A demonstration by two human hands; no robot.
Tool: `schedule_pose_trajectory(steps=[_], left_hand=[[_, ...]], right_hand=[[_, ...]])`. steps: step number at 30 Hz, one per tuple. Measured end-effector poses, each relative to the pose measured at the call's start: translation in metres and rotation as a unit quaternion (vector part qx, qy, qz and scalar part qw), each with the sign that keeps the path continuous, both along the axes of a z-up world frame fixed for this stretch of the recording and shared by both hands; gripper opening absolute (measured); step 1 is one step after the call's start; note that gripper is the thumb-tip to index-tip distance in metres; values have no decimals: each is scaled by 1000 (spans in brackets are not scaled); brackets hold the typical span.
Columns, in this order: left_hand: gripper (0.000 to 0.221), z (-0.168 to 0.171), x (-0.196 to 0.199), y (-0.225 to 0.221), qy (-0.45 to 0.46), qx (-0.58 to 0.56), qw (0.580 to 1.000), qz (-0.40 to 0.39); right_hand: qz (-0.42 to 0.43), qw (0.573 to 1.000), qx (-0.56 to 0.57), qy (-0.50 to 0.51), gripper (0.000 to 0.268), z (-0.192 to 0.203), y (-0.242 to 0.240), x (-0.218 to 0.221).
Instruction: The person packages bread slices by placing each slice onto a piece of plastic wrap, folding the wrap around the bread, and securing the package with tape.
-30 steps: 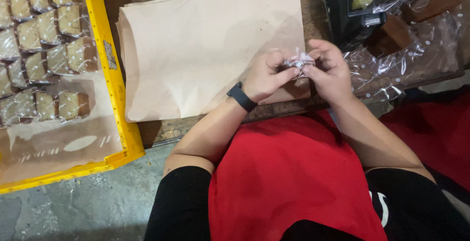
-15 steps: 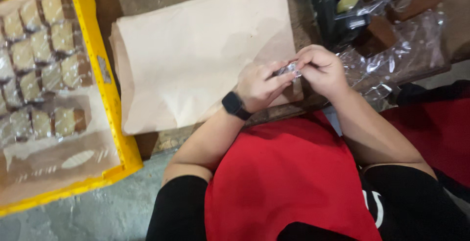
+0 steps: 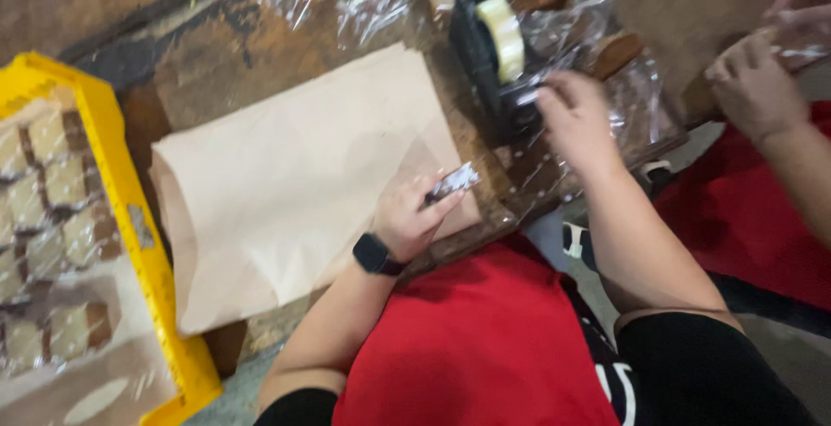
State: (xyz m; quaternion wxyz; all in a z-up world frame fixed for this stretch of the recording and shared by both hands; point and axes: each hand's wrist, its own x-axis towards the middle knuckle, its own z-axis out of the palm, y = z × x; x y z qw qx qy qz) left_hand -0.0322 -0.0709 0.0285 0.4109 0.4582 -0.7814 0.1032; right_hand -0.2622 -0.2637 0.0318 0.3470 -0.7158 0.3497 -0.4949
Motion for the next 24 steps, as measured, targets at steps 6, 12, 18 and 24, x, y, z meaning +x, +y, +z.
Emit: schedule_pose_trajectory(steps=[6, 12, 18, 24], left_hand=[[33, -1, -5, -3, 1, 16, 1000, -9], [41, -7, -5, -8, -14, 60, 997, -38], [37, -14, -6, -11, 6, 66, 997, -28], [35, -11, -9, -12, -3, 53, 999, -5]], right_hand=[[-22, 913, 371, 169, 31, 27, -18, 19], [6, 956, 237, 174, 24, 12, -40, 20], [19, 897, 407, -171, 12, -15, -9, 7], [16, 860, 438, -263, 13, -62, 24, 13]])
